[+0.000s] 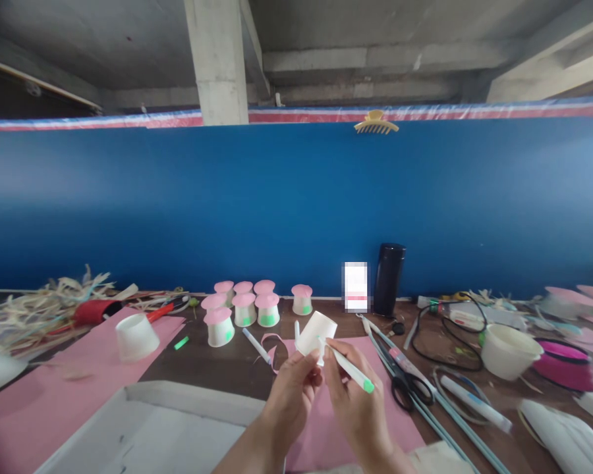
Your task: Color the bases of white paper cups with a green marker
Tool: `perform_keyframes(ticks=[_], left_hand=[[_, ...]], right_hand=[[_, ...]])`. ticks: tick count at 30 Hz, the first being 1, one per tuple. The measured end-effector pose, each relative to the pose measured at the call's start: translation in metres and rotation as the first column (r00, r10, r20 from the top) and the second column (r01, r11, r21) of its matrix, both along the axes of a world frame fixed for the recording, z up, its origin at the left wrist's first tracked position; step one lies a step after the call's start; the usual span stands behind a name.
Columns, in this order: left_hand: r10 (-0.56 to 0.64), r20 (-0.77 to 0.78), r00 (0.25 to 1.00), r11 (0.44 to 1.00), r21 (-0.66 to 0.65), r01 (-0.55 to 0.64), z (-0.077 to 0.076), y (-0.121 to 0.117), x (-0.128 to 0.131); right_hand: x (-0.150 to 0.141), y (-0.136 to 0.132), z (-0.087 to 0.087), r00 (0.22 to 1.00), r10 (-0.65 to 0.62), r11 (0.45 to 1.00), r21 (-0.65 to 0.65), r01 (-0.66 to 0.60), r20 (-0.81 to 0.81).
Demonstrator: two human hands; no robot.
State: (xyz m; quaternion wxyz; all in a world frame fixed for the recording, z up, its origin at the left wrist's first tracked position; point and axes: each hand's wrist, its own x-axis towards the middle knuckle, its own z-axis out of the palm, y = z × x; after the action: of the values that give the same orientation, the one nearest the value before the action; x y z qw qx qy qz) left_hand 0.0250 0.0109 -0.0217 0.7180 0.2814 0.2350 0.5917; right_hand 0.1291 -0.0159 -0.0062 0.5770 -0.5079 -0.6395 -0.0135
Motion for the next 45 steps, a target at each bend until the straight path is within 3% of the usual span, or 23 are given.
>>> perform_keyframes(ticks=[45], left_hand=[[0.06, 0.134, 0.989, 0.991, -0.124, -0.043, 0.0014, 0.0002, -0.0009]], right_hand=[[0.0001, 0.002, -0.0026, 0.998, 0.018, 0.997, -0.078, -0.022, -0.052]])
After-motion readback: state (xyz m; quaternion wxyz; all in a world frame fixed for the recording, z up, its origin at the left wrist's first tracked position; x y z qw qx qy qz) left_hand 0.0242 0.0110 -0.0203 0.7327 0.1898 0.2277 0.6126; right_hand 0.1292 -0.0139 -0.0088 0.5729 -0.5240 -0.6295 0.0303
